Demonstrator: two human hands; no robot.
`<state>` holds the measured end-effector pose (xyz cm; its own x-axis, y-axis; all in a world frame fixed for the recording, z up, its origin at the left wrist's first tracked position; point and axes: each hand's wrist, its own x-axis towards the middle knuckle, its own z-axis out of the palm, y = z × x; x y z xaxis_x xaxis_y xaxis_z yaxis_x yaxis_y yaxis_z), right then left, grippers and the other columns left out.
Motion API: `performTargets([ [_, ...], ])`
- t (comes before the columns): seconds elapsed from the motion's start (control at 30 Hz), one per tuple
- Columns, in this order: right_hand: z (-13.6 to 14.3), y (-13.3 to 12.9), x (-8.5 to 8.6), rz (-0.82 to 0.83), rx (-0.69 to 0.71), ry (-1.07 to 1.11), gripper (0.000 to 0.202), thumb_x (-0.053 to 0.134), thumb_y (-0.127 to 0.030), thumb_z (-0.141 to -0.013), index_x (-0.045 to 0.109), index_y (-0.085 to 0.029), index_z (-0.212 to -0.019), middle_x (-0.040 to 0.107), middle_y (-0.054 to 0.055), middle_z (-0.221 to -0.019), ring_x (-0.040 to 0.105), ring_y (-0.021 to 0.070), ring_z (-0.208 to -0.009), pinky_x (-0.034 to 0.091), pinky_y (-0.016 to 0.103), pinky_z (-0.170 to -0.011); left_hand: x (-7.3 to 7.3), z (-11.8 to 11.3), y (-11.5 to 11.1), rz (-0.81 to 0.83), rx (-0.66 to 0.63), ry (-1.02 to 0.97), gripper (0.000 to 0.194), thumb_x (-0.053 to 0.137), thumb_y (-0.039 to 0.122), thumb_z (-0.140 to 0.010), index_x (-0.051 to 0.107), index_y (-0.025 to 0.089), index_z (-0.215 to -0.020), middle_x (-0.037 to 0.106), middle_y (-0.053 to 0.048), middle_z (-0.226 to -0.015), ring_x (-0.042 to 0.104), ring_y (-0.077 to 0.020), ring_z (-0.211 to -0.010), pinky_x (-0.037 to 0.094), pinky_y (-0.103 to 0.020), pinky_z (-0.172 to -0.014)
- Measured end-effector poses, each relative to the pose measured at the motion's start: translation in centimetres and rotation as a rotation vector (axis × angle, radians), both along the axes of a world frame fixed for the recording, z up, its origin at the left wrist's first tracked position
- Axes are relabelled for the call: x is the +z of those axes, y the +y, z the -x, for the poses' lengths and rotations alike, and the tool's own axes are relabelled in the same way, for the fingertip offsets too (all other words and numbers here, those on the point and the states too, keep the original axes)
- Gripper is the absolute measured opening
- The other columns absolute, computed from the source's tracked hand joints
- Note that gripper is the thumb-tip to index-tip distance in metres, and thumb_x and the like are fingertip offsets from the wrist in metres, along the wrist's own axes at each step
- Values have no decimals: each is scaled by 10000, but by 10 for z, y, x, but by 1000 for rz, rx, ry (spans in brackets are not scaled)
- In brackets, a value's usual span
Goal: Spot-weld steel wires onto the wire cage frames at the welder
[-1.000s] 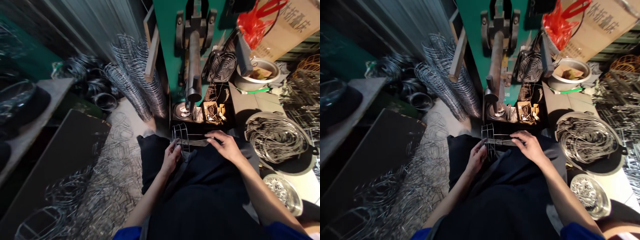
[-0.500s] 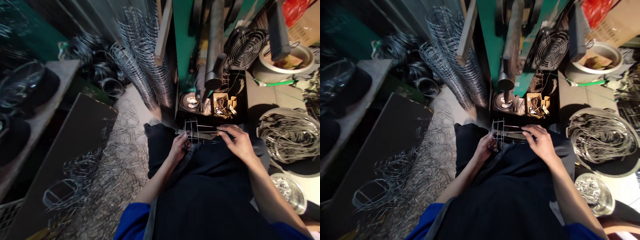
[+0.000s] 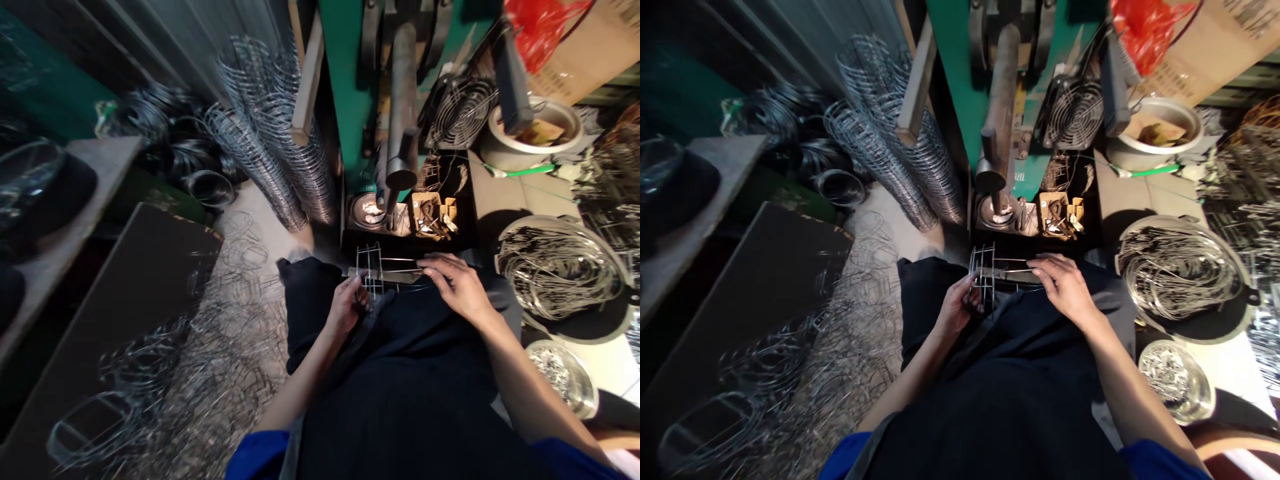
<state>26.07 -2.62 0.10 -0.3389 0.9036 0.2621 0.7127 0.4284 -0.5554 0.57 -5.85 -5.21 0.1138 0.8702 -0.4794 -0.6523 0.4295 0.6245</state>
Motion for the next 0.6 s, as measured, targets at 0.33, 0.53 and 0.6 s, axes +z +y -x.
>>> performTargets([
  [0.33,15,6,-11,-53,69,-137,242,507,-240,-985,688,-224,-1145,739,47,-1112,586,236,-1214,392,438,-1043,13,0,2,-14,23,54,488,781,392,-735,669,98,-1109,386,80,-539,337,-61,-466,281,-196,-454],
  [0.53,27,6,-13,-145,16,-304,372,523,-134,-942,651,-255,-1270,736,70,-1102,576,261,-1130,390,434,-913,8,4,5,-48,86,112,518,811,367,-713,676,94,-1132,383,84,-523,319,-51,-475,281,-197,-485],
  [0.6,29,7,-10,-157,19,-287,368,524,-135,-937,668,-250,-1255,738,75,-1071,579,256,-1055,419,398,-847,7,7,6,-71,103,119,515,808,361,-719,676,97,-1141,379,85,-537,314,-45,-477,279,-193,-483],
])
